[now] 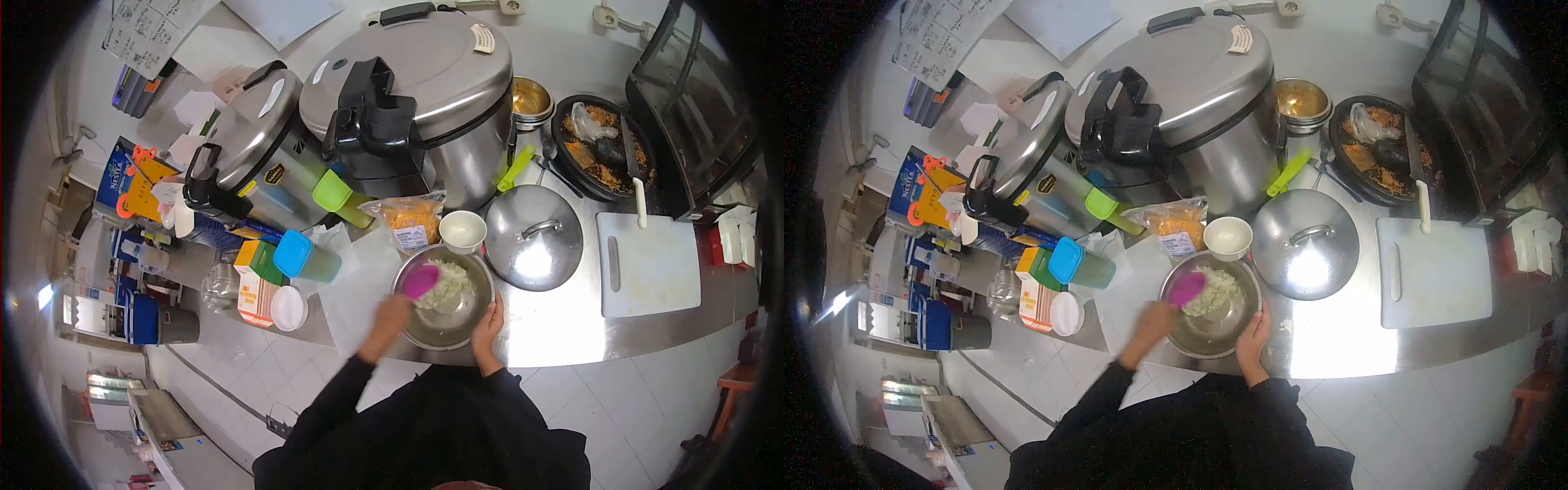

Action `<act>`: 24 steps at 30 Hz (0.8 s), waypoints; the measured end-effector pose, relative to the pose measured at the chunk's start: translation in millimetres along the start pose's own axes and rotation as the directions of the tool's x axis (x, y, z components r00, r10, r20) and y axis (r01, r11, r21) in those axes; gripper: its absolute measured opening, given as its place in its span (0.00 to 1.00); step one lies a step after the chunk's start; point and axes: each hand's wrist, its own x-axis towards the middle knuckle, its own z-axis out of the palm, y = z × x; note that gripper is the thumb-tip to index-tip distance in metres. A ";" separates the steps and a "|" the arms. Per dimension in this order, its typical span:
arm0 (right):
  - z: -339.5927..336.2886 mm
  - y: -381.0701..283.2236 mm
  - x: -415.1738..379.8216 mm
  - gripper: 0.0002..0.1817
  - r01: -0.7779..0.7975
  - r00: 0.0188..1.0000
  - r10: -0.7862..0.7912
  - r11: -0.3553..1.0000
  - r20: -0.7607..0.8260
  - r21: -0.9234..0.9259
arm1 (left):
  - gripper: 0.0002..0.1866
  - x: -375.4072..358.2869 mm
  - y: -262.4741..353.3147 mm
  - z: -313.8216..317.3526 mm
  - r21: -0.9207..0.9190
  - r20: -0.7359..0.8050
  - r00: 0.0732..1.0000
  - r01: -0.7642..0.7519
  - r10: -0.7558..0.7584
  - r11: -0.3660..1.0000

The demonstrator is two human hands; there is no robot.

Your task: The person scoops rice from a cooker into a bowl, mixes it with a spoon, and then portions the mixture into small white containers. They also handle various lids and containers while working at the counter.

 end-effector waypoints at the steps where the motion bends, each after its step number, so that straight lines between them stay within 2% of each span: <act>1: 2.7 -6.4 0.3 0.19 0.014 0.999 -0.015 0.999 -0.034 -0.049 | 0.10 -1.7 17.7 23.6 0.064 0.022 1.000 -0.004 0.002 0.998; 2: 3.7 -9.5 -1.1 0.19 0.023 0.997 -0.030 0.995 -0.066 -0.099 | 0.10 -9.6 30.6 28.3 0.062 0.027 1.000 0.007 -0.008 0.998; 4: 4.4 -5.6 -0.4 0.18 0.039 0.997 -0.046 0.994 -0.068 -0.104 | 0.09 -20.9 54.7 22.7 0.027 0.172 0.985 -0.023 0.018 0.999; 5: 3.5 -3.8 -0.9 0.18 0.057 0.995 -0.065 0.993 -0.071 -0.107 | 0.08 -22.3 39.7 20.4 0.004 0.237 0.971 -0.017 0.015 1.000; 6: 2.6 -5.4 -0.3 0.18 0.058 0.996 -0.065 0.993 -0.066 -0.107 | 0.08 -17.0 29.8 -0.8 0.004 0.235 0.972 -0.012 0.010 1.000; 7: 3.3 -8.5 0.4 0.18 0.044 0.997 -0.049 0.996 -0.059 -0.073 | 0.08 -3.4 21.4 -31.9 -0.014 0.409 0.908 -0.093 0.091 0.996; 8: 3.7 -9.9 -0.1 0.18 0.027 0.998 -0.030 0.999 -0.053 -0.041 | 0.07 7.5 17.5 -49.4 -0.048 0.570 0.805 -0.169 0.166 0.984; 9: 3.5 -9.0 -0.2 0.18 0.022 0.998 -0.025 0.999 -0.056 -0.041 | 0.07 16.6 16.5 -44.5 -0.047 0.575 0.802 -0.169 0.165 0.984; 11: 2.7 -6.3 -0.1 0.18 0.026 0.999 -0.027 0.998 -0.025 -0.061 | 0.07 33.1 23.1 -19.5 0.089 0.279 0.960 0.017 -0.041 0.996; 12: 2.8 -4.8 -0.3 0.18 0.025 0.999 -0.027 0.998 -0.026 -0.064 | 0.07 24.0 36.7 -5.9 0.086 0.280 0.959 0.017 -0.041 0.996; 14: 5.1 -2.9 2.4 0.18 0.024 0.997 -0.030 0.996 -0.071 -0.085 | 0.07 -5.2 63.1 17.7 0.070 0.095 0.987 -0.140 0.133 0.988; 15: 3.1 -3.2 1.8 0.18 0.024 0.997 -0.030 0.996 -0.067 -0.090 | 0.07 -12.2 61.3 16.0 0.065 0.095 0.987 -0.135 0.129 0.989; 17: 4.4 -4.9 2.1 0.18 0.025 0.997 -0.031 0.995 -0.068 -0.100 | 0.06 -25.1 43.9 -0.5 0.121 0.338 0.930 -0.194 0.144 0.973; 18: 4.8 -6.4 3.3 0.18 0.029 0.997 -0.035 0.995 -0.071 -0.094 | 0.06 -25.6 43.2 -21.8 0.126 0.334 0.931 -0.197 0.146 0.972; 20: 1.9 -8.2 3.8 0.18 0.034 0.998 -0.041 0.992 -0.052 -0.124 | 0.06 -15.4 53.1 -69.7 0.395 0.337 0.942 -0.130 -0.012 0.910; 21: 0.6 -6.2 4.2 0.18 0.034 0.998 -0.041 0.991 -0.055 -0.127 | 0.06 -3.7 47.3 -64.1 0.392 0.338 0.941 -0.134 -0.008 0.910; 23: 2.1 -1.8 5.4 0.17 0.040 0.998 -0.046 0.992 -0.045 -0.121 | 0.08 22.0 27.8 -40.4 0.469 0.135 0.991 -0.072 0.009 0.880; 24: 2.5 -4.7 6.8 0.17 0.042 0.998 -0.048 0.992 -0.050 -0.119 | 0.08 31.5 31.3 -33.0 0.471 0.135 0.991 -0.076 0.014 0.879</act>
